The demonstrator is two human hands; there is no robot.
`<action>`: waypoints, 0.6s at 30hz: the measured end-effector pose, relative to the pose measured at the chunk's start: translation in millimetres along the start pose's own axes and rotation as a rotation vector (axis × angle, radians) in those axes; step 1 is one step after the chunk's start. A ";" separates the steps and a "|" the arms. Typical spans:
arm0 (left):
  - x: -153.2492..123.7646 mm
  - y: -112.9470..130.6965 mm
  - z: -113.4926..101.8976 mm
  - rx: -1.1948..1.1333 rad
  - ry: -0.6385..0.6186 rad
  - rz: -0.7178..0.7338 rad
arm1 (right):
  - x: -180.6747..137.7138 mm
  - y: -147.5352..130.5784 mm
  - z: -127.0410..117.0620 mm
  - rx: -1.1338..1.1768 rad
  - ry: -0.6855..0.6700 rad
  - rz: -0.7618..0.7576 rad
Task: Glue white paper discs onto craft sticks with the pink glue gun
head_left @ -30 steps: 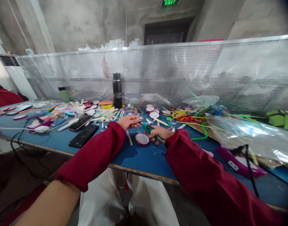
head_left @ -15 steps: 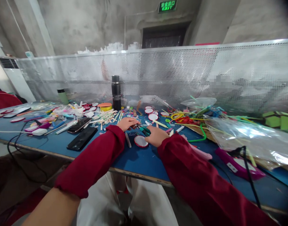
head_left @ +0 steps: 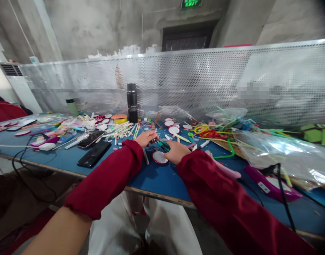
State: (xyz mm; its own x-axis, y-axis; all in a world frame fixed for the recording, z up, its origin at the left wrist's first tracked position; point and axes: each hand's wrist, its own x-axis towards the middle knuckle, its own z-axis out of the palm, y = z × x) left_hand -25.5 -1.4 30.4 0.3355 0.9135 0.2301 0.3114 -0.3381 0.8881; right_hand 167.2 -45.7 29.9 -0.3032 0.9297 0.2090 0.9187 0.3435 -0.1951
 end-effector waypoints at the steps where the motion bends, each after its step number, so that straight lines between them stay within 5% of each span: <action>1: 0.5 -0.4 0.9 0.002 0.010 0.003 | 0.7 0.8 0.9 -0.009 0.000 0.007; 18: 7.7 -10.4 6.3 0.042 0.116 0.113 | -0.4 -6.4 -5.7 -0.111 0.031 0.043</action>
State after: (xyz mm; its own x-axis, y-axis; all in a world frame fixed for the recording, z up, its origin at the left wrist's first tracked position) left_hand -20.6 7.7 20.5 0.2664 0.8883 0.3741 0.3150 -0.4470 0.8372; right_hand 162.9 -49.1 36.6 -0.2566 0.9382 0.2322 0.9536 0.2848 -0.0972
